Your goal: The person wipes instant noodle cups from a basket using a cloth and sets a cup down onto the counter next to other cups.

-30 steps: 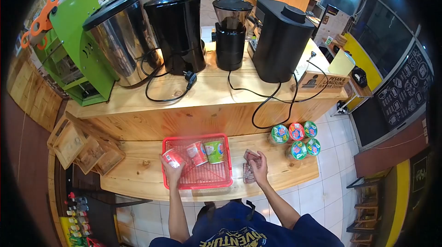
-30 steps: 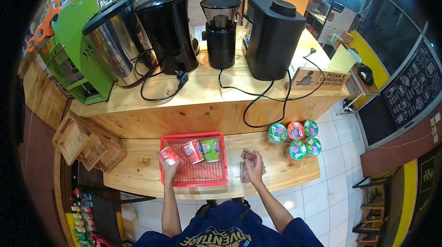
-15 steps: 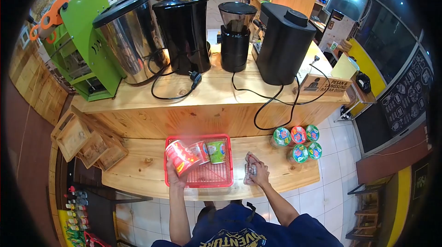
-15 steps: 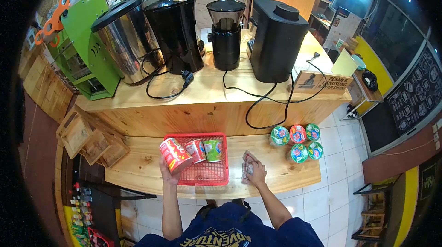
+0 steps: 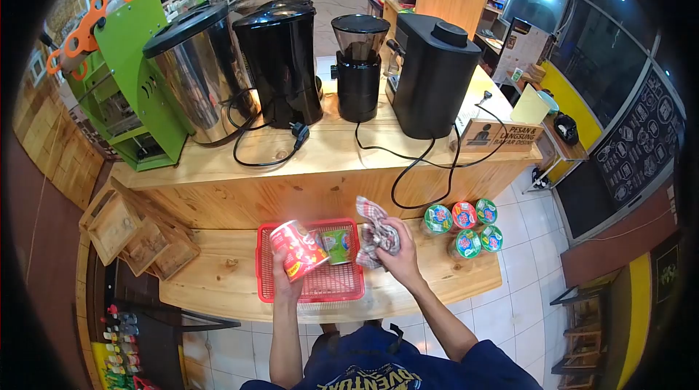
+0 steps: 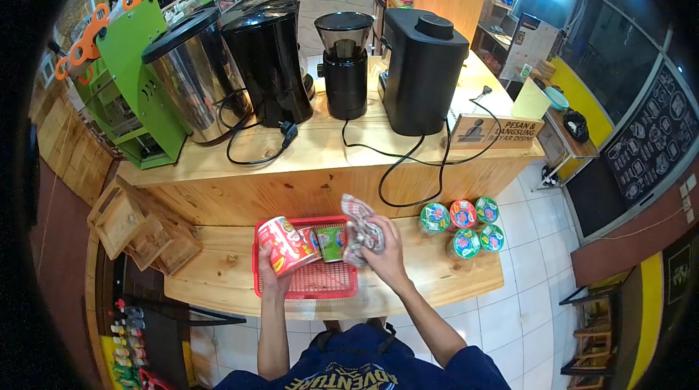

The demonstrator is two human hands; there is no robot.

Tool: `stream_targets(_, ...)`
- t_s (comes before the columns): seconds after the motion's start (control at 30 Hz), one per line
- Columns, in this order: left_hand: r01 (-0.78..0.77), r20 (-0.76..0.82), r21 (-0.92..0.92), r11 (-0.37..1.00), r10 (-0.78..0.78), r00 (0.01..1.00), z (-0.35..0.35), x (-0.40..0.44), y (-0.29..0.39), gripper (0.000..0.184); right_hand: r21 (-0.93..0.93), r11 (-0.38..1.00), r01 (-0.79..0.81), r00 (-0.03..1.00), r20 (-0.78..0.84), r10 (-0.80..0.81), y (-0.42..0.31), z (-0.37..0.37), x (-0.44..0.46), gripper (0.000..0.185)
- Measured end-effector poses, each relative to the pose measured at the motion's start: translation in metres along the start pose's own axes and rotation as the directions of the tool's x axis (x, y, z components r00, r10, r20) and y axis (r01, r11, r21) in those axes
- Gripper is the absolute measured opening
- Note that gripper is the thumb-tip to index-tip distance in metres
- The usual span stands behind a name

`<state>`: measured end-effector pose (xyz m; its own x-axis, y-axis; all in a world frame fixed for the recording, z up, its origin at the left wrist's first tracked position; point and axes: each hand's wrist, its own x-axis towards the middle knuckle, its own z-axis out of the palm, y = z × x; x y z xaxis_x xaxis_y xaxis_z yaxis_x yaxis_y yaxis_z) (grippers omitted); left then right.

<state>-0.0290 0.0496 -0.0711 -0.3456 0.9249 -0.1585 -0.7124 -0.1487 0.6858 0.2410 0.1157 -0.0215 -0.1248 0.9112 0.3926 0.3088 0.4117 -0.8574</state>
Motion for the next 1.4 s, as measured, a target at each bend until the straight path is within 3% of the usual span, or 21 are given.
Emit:
stream_targets(0.07,0.018,0.048,-0.016,1.0,-0.017,0.999,0.017,-0.006,-0.002,0.065,0.128,0.992,0.016,1.0,0.02,-0.019,-0.024,0.009,0.009,0.06)
stream_targets(0.2,0.139,0.184,-0.01,0.99,-0.135,0.974,0.021,-0.004,-0.014,0.07,0.178,0.969,0.17,0.941,0.264,-0.213,-0.064,0.032,0.018,0.057)
stream_targets(0.27,0.173,0.286,-0.031,0.984,-0.158,0.945,0.045,-0.013,0.0,0.071,0.194,0.968,0.162,0.928,0.304,-0.217,-0.067,0.035,0.021,0.054)
stream_targets(0.4,0.105,0.18,0.208,0.972,-0.143,0.973,0.035,-0.012,0.0,0.062,0.157,0.967,0.2,0.918,0.315,-0.241,-0.08,0.032,0.031,0.049)
stream_targets(0.53,0.171,0.25,0.207,0.963,-0.221,0.943,0.044,-0.02,0.007,0.063,0.091,0.955,0.281,0.903,0.313,-0.296,-0.096,0.035,0.03,0.048)
stream_targets(0.73,0.172,0.124,0.118,0.978,-0.187,0.975,0.032,-0.018,-0.013,0.065,0.055,0.95,0.307,0.903,0.299,-0.309,-0.107,0.041,0.025,0.049)
stream_targets(0.83,0.251,0.229,0.054,0.967,-0.256,0.939,0.044,-0.021,0.014,0.064,0.083,0.975,0.204,0.938,0.269,-0.219,-0.087,0.04,0.019,0.047)
stream_targets(0.87,0.26,0.18,0.049,0.964,-0.265,0.947,0.048,-0.028,0.02,0.061,0.106,0.985,0.138,0.95,0.267,-0.162,-0.08,0.039,0.018,0.046)
stream_targets(0.97,0.255,0.24,0.066,0.965,-0.263,0.935,0.055,-0.031,0.023,0.06,0.138,0.99,-0.013,0.964,0.263,-0.024,-0.07,0.039,0.02,0.043)
stream_targets(1.1,0.262,0.263,0.002,0.965,-0.253,0.931,0.021,-0.019,-0.012,0.065,0.004,0.96,0.281,0.939,0.207,-0.276,-0.107,0.039,0.017,0.049)
stream_targets(1.13,0.268,0.32,-0.027,0.963,-0.246,0.915,0.017,-0.021,-0.016,0.068,-0.021,0.952,0.306,0.913,0.29,-0.287,-0.122,0.034,0.018,0.051)
stream_targets(1.2,0.178,0.222,0.067,0.982,-0.188,0.957,0.013,-0.035,-0.023,0.069,-0.053,0.904,0.424,0.86,0.336,-0.384,-0.136,0.034,0.013,0.05)
stream_targets(1.27,0.094,0.277,-0.003,0.996,-0.09,0.957,0.018,-0.034,-0.018,0.064,-0.076,0.871,0.485,0.832,0.347,-0.433,-0.139,0.039,0.01,0.049)
stream_targets(1.37,-0.104,0.238,-0.009,0.995,0.103,0.966,0.062,-0.035,0.006,0.058,-0.073,0.945,0.32,0.927,0.228,-0.296,-0.121,0.038,0.011,0.048)
stream_targets(1.4,-0.079,0.175,-0.035,0.996,0.084,0.981,0.053,-0.026,0.001,0.055,-0.049,0.965,0.256,0.953,0.182,-0.243,-0.109,0.04,0.012,0.051)
